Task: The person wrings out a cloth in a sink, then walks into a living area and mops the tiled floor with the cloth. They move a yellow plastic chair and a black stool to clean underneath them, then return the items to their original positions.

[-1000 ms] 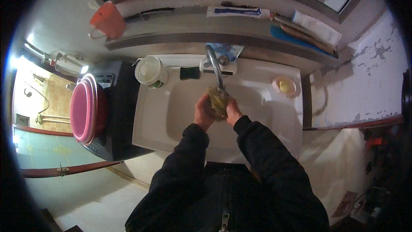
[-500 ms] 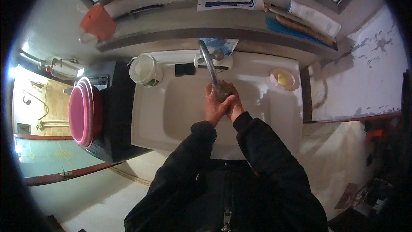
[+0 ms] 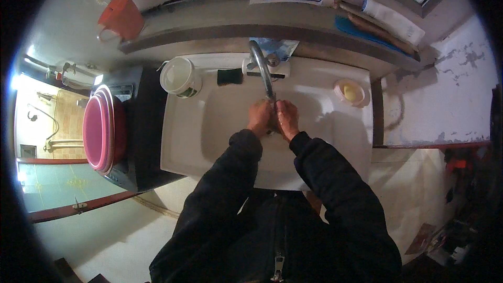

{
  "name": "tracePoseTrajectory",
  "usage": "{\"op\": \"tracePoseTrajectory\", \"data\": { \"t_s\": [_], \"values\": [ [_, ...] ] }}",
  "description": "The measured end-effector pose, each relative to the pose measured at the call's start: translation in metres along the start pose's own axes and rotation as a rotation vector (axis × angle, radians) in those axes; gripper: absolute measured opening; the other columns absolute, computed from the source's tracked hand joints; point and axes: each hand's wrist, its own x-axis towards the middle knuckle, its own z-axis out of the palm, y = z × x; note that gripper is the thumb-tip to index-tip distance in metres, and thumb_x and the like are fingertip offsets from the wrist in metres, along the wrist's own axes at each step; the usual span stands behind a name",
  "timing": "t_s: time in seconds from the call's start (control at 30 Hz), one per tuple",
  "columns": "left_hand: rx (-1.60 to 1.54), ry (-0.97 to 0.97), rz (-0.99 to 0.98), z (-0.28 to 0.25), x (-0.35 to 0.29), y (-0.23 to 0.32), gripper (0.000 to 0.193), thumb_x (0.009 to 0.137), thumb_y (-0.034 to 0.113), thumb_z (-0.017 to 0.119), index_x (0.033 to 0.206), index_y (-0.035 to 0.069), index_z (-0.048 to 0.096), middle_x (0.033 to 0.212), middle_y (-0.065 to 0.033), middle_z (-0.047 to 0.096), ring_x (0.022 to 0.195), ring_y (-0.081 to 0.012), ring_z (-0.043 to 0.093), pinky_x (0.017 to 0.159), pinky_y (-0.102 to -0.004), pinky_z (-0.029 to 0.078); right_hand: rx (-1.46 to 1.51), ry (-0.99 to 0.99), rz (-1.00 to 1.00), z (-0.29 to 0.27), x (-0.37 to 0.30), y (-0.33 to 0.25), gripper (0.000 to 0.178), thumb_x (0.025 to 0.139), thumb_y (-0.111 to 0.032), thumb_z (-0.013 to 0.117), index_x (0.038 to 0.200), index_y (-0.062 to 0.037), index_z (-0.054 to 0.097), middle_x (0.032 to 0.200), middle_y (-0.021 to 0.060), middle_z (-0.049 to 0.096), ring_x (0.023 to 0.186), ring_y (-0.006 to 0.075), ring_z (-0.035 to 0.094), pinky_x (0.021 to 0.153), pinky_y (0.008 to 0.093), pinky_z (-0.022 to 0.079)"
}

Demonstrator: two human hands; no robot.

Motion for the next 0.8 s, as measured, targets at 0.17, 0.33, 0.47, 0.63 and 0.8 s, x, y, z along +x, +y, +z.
{"op": "tracePoseTrajectory", "data": {
  "t_s": [0.17, 0.33, 0.47, 0.63, 0.8],
  "values": [
    [-0.227, -0.078, -0.184, -0.005, -0.008, 0.031, 0.022, 0.089, 0.026, 0.058, 0.093, 0.004, 0.060, 0.077, -0.0050, 0.059, 0.069, -0.0180, 0.057, 0.060, -0.0337, 0.047, 0.092, -0.112, 0.017, -0.010, 0.016, -0.021, 0.027, 0.095, -0.032, 0.055, 0.096, -0.0060, 0.057, 0.084, 0.0062, 0.057, 0.078, 0.0171, 0.051, 0.069, 0.0359, 0.043],
    [-0.368, -0.059, -0.162, -0.003, -0.021, 0.060, 0.022, 0.088, 0.022, 0.061, 0.102, 0.005, 0.064, 0.088, -0.0076, 0.064, 0.078, -0.0191, 0.062, 0.067, -0.0361, 0.051, 0.964, -0.195, 0.649, -0.031, 0.011, -0.045, 0.035, 0.096, -0.043, 0.054, 0.119, -0.0167, 0.056, 0.115, -0.0008, 0.059, 0.104, 0.0161, 0.056, 0.080, 0.0352, 0.048],
    [-0.072, -0.131, 0.147, 0.014, -0.032, 0.065, 0.024, 0.086, 0.021, 0.065, 0.101, 0.002, 0.064, 0.089, -0.0118, 0.066, 0.083, -0.0189, 0.065, 0.072, -0.0357, 0.052, 0.506, -0.428, 0.179, -0.027, 0.000, -0.029, 0.046, 0.095, -0.054, 0.049, 0.122, -0.0171, 0.058, 0.117, 0.0018, 0.061, 0.109, 0.0187, 0.057, 0.089, 0.0363, 0.049],
    [0.193, 0.089, 0.224, 0.027, -0.054, 0.073, 0.026, 0.085, 0.021, 0.067, 0.097, -0.002, 0.062, 0.082, -0.0154, 0.066, 0.080, -0.0209, 0.066, 0.072, -0.0350, 0.052, 0.473, -0.176, 0.334, 0.005, 0.014, 0.005, 0.036, 0.095, -0.042, 0.051, 0.109, -0.0108, 0.062, 0.104, 0.0038, 0.064, 0.096, 0.0188, 0.060, 0.082, 0.0357, 0.050],
    [-0.146, 0.235, 0.175, 0.025, -0.036, 0.053, 0.024, 0.086, 0.020, 0.066, 0.089, -0.003, 0.060, 0.078, -0.0178, 0.064, 0.072, -0.0230, 0.062, 0.066, -0.0376, 0.049, -0.360, 0.030, -0.058, 0.013, 0.019, -0.011, 0.018, 0.082, -0.029, 0.062, 0.081, -0.0109, 0.065, 0.074, 0.0103, 0.064, 0.073, 0.0319, 0.063, 0.063, 0.0427, 0.050]
  ]
}}
